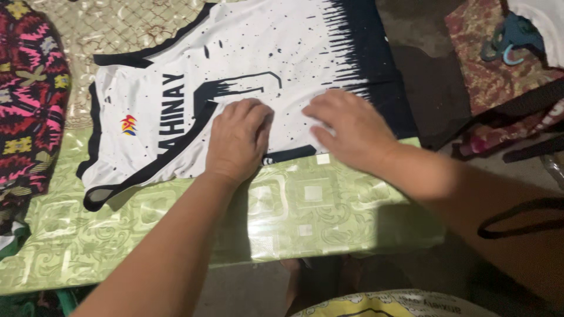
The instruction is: The person picks up and folds various items of clothing, including a white and black jersey, a blue jersey, and a green and yellow jersey, then lays out and folds a pink towel on a table.
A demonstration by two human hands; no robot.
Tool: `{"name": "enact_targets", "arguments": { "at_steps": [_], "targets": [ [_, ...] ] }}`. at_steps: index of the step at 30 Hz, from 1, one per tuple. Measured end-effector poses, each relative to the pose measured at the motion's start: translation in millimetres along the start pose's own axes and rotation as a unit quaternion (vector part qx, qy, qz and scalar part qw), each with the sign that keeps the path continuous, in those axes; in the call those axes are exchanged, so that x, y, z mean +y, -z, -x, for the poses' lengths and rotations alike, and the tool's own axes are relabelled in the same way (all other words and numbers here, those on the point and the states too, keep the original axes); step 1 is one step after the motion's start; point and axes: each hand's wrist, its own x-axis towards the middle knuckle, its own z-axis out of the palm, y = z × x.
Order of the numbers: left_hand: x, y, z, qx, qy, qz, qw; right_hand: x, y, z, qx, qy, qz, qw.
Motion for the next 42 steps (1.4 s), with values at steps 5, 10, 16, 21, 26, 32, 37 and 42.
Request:
{"name": "enact_targets", "arguments": {
  "at_steps": [5,10,16,21,26,32,37,42],
  "targets": [
    [-15.4,11.5,6.9,-0.065,-0.019,-0.046,0.997,18.4,6.7,-2.0,-0.086,-0.031,0.106,0.990],
    [-40.8,37.2,27.5,-0.110,0.018,-0.090,0.990,59.7,30.2,14.5,-0.070,-0.160,0.079,0.981],
    [-89.8,66.8,45.6,-0.087,0.020,-0.099,0.991,83.2,17.9,13.4,-0.067,-0.172,0.090,0.979],
    [-101.4,74.3,13.5,-0.039,0.081,-0.013,0.996,108.0,9.3,-15.4,-0.016,-0.219,0.002,0.976],
    [-92.1,62.6,-59.7,0.010,0.060,0.003,0.998,144.8,14.5,-78.2,0.029,-0.256,-0.082,0.963],
    [-102.5,26.8,-142.9,0.020,0.059,0.042,0.997,149.9,24.3,-144.7,0.037,-0.425,-0.251,0.869],
    [-129.6,-16.7,-183.8,0.030,0.086,0.090,0.992,173.2,7.9,-166.2,0.070,-0.432,-0.293,0.850],
    [-146.6,-40.9,-197.3,0.035,0.155,0.084,0.984,205.9,-8.1,-177.2,0.101,-0.417,-0.338,0.838]
  ]
}}
